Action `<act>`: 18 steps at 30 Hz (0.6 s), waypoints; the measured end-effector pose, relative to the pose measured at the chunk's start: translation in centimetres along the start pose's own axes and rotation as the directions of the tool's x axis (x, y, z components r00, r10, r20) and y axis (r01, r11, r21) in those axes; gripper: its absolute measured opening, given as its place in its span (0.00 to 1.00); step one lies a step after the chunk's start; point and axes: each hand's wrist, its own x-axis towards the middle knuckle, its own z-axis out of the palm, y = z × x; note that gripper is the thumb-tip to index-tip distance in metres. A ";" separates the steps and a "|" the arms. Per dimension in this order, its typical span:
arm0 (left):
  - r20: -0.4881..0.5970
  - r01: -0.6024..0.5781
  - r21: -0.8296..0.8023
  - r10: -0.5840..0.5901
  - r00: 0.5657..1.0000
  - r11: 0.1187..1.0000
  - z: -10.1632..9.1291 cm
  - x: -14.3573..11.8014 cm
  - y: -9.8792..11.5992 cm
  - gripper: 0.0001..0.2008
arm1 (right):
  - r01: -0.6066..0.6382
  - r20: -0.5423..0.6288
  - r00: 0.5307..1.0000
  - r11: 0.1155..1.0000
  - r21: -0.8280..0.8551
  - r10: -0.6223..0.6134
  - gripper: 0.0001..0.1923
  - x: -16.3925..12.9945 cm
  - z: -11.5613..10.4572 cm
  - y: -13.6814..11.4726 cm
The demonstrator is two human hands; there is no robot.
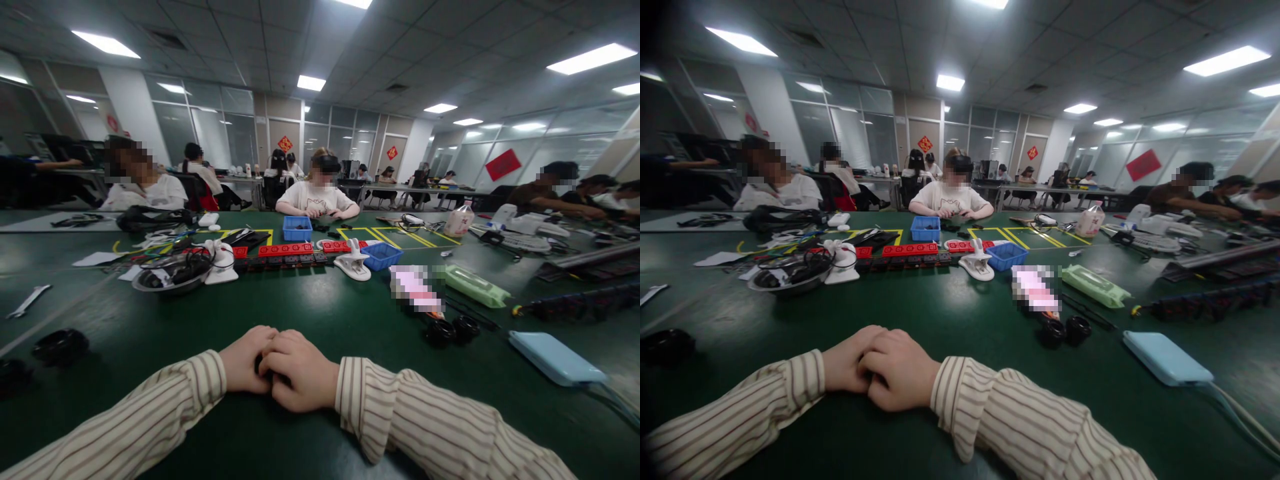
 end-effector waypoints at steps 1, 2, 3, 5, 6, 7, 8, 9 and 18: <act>-0.007 -0.008 -0.003 0.008 1.000 1.000 0.0 0.0 0.0 0.19 | 0.003 -0.014 1.000 1.000 -0.007 -0.003 0.08 0.0 0.0 -0.1; -0.016 -0.011 -0.009 0.011 1.000 1.000 0.0 -0.1 0.1 0.20 | -0.006 -0.032 0.999 1.000 -0.017 0.006 0.09 0.0 -0.1 -0.1; -0.026 -0.007 -0.016 0.006 1.000 1.000 0.0 -0.2 0.2 0.22 | -0.030 -0.054 0.998 0.999 -0.031 0.029 0.10 -0.1 -0.2 -0.2; -0.045 0.025 -0.033 -0.026 0.999 0.999 -0.1 -0.3 0.4 0.26 | -0.116 -0.095 0.989 0.991 -0.062 0.110 0.14 -0.1 -0.3 -0.3; -0.053 0.049 -0.042 -0.051 0.997 0.998 -0.2 -0.4 0.5 0.29 | -0.166 -0.110 0.981 0.983 -0.076 0.157 0.17 -0.1 -0.4 -0.3; -0.059 0.071 -0.049 -0.074 0.996 0.996 -0.2 -0.4 0.6 0.31 | -0.214 -0.120 0.972 0.973 -0.087 0.203 0.18 -0.1 -0.4 -0.3; -0.065 0.088 -0.052 -0.091 0.994 0.995 -0.2 -0.4 0.8 0.32 | -0.254 -0.122 0.963 0.962 -0.096 0.242 0.19 -0.1 -0.4 -0.3; -0.067 0.102 -0.049 -0.105 0.992 0.994 -0.2 -0.4 1.0 0.32 | -0.287 -0.116 0.954 0.952 -0.104 0.275 0.20 -0.1 -0.3 -0.2; -0.040 0.131 0.033 -0.129 0.991 0.991 0.3 0.0 0.5 0.15 | -0.388 -0.028 0.921 0.914 -0.121 0.388 0.13 0.3 -0.5 -0.8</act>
